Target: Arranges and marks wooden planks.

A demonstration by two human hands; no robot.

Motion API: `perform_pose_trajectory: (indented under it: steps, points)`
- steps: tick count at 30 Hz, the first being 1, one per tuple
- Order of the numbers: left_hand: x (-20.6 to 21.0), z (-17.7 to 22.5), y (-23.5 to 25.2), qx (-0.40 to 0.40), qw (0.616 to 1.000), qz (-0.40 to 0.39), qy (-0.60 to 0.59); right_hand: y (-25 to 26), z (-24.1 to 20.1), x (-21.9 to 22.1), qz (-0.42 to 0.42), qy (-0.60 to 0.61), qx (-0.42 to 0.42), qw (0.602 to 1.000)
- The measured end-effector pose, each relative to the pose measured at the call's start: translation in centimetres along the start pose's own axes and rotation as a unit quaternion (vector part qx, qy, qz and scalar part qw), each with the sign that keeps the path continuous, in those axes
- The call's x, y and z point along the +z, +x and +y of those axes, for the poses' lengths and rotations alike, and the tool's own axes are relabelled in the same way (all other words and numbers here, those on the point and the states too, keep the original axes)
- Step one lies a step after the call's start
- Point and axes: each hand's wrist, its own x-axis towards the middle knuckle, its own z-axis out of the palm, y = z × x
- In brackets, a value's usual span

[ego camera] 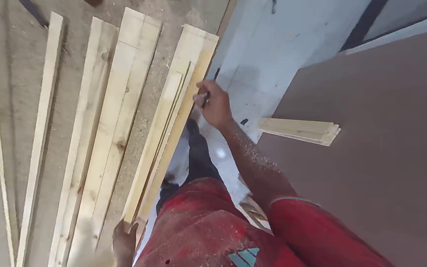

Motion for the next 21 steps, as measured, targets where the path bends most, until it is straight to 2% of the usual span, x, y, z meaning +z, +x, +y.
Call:
perform_pose_trajectory:
  steps: [3,6,8,12,21]
  points:
    - [-1.5,5.1,1.0,-0.025,0.999,-0.02,0.035,7.6,0.6,-2.0,-0.038,0.028,-0.022,0.999]
    - [-2.7,9.0,1.4,-0.035,0.997,-0.038,0.059,11.3,0.9,-2.2,-0.091,0.047,-0.026,0.994]
    - [-3.3,11.5,1.9,-0.039,0.996,-0.043,0.066,12.0,1.1,-2.1,-0.128,0.046,-0.01,0.991]
    - [-3.8,14.9,2.7,-0.052,0.994,-0.055,0.079,13.2,3.1,-0.6,-0.135,0.043,-0.036,0.989]
    - [-4.9,18.9,3.1,-0.055,0.991,-0.082,0.094,13.8,4.6,-1.2,-0.156,0.095,-0.074,0.98]
